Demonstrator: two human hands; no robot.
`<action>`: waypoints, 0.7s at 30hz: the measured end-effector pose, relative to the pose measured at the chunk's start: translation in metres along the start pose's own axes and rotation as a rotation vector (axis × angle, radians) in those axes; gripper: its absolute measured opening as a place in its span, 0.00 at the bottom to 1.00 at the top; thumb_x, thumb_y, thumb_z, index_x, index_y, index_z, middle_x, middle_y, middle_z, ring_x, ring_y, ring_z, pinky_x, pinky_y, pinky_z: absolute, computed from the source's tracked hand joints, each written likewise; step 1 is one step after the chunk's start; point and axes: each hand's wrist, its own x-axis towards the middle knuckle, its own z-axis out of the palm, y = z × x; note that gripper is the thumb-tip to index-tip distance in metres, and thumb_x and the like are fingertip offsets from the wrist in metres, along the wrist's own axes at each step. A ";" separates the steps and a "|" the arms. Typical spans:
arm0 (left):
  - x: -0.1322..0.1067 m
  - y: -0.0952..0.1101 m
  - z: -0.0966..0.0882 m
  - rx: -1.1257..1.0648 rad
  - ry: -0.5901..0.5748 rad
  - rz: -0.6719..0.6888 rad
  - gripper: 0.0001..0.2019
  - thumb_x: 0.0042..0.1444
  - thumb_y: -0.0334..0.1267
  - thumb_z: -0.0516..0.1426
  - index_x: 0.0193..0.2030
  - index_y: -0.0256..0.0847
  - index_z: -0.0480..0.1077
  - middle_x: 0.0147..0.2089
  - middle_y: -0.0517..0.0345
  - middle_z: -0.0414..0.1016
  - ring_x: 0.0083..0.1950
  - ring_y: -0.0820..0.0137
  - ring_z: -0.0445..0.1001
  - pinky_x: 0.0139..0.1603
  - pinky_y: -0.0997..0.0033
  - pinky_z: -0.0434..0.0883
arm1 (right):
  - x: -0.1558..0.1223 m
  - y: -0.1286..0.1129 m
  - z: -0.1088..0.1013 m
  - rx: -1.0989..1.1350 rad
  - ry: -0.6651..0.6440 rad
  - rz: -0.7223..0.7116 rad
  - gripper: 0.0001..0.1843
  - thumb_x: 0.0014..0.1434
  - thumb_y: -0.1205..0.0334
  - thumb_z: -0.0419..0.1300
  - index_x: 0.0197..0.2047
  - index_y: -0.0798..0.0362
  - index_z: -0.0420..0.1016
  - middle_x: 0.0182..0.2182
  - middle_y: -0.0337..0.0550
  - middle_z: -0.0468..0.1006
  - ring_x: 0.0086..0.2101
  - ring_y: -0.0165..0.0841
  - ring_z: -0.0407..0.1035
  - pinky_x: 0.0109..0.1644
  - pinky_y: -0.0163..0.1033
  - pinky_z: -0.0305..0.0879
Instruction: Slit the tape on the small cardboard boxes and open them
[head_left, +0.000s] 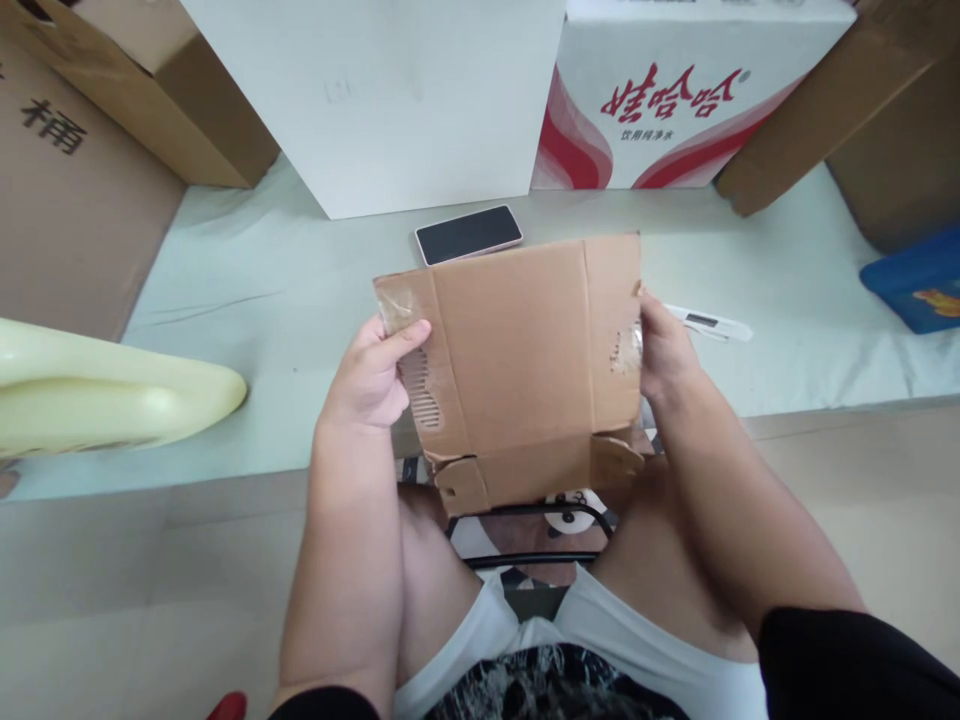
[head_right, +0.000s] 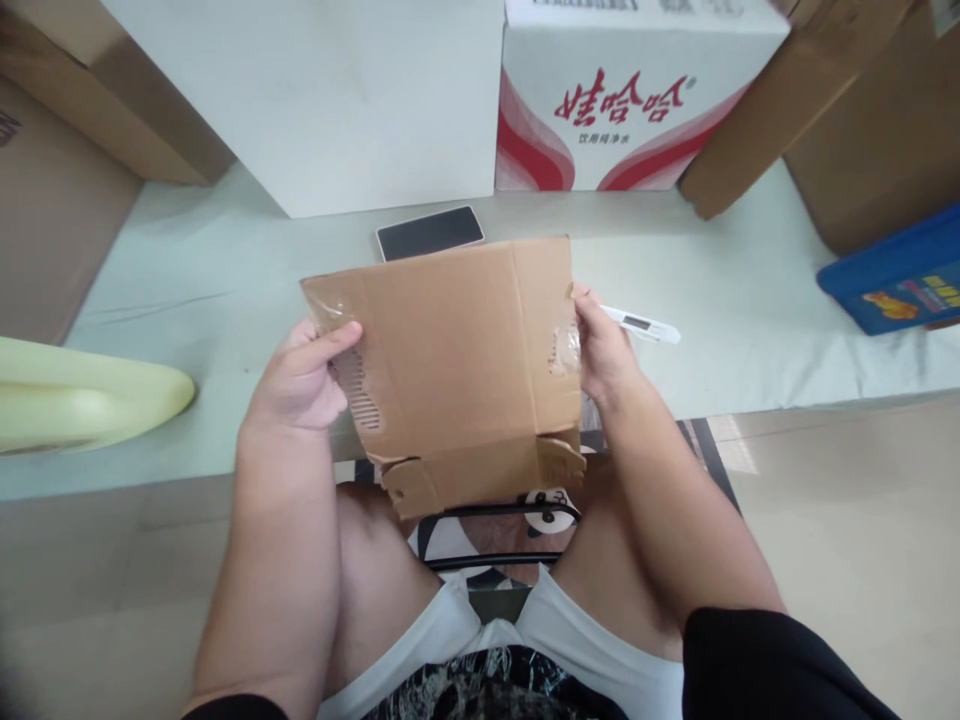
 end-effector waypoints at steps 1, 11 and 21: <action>0.002 0.000 -0.002 -0.024 0.030 0.052 0.19 0.42 0.39 0.75 0.42 0.41 0.80 0.42 0.50 0.87 0.56 0.47 0.86 0.55 0.51 0.85 | 0.000 -0.002 -0.004 0.083 0.025 0.046 0.31 0.44 0.32 0.75 0.38 0.45 0.72 0.27 0.35 0.78 0.27 0.35 0.75 0.30 0.43 0.76; 0.036 -0.013 -0.036 -0.164 0.279 0.336 0.14 0.52 0.49 0.70 0.32 0.48 0.71 0.46 0.56 0.86 0.73 0.59 0.73 0.65 0.62 0.80 | -0.011 -0.010 0.010 0.202 -0.134 0.136 0.43 0.29 0.27 0.79 0.36 0.46 0.68 0.22 0.29 0.71 0.22 0.28 0.68 0.25 0.35 0.68; 0.019 -0.006 -0.017 -0.255 0.310 0.029 0.10 0.52 0.44 0.68 0.39 0.46 0.76 0.49 0.57 0.86 0.53 0.62 0.84 0.42 0.69 0.80 | -0.061 -0.063 -0.009 -0.167 0.255 -0.220 0.20 0.42 0.52 0.79 0.30 0.49 0.75 0.16 0.33 0.69 0.15 0.26 0.61 0.16 0.34 0.55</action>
